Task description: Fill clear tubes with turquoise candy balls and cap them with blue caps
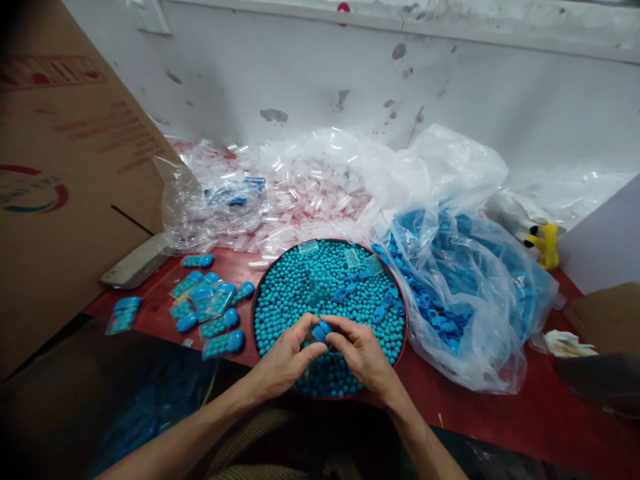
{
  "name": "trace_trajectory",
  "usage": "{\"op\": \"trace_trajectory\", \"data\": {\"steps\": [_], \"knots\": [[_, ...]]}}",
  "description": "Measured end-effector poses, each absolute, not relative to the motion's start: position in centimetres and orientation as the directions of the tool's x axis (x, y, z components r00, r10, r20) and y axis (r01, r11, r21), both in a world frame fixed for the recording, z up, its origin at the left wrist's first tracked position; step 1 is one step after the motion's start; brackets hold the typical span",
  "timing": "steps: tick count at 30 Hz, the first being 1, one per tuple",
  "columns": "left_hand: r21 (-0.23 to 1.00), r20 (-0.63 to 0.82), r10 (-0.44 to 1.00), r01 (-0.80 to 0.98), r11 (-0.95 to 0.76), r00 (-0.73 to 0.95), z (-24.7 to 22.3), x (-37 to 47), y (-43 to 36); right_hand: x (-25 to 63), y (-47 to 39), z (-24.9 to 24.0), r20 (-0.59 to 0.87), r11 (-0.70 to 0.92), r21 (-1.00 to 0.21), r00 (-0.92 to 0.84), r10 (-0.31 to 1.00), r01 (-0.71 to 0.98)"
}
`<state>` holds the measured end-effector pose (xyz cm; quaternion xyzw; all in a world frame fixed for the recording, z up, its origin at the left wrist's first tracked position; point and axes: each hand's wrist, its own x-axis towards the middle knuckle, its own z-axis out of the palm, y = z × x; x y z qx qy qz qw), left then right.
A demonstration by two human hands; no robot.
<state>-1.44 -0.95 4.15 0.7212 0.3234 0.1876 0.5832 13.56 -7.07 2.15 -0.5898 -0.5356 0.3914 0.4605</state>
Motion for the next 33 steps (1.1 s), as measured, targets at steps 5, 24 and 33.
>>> {"op": "trace_trajectory", "data": {"steps": [5,24,33], "knots": [[0.973,-0.207,0.636,0.223,0.056,0.743,3.6,-1.3,-1.1,13.5,-7.0,1.9,-0.078,-0.078,-0.997,0.121,0.99,-0.003],[0.988,-0.125,0.687,0.152,0.022,0.716,3.3,-1.3,-1.5,13.5,-7.2,1.5,-0.192,-0.154,-0.958,0.143,0.971,-0.243],[0.961,-0.062,0.738,0.24,-0.138,0.672,3.5,-1.6,-2.3,12.3,-7.6,2.0,-0.237,-0.173,-0.958,0.287,0.928,-0.229]]}}
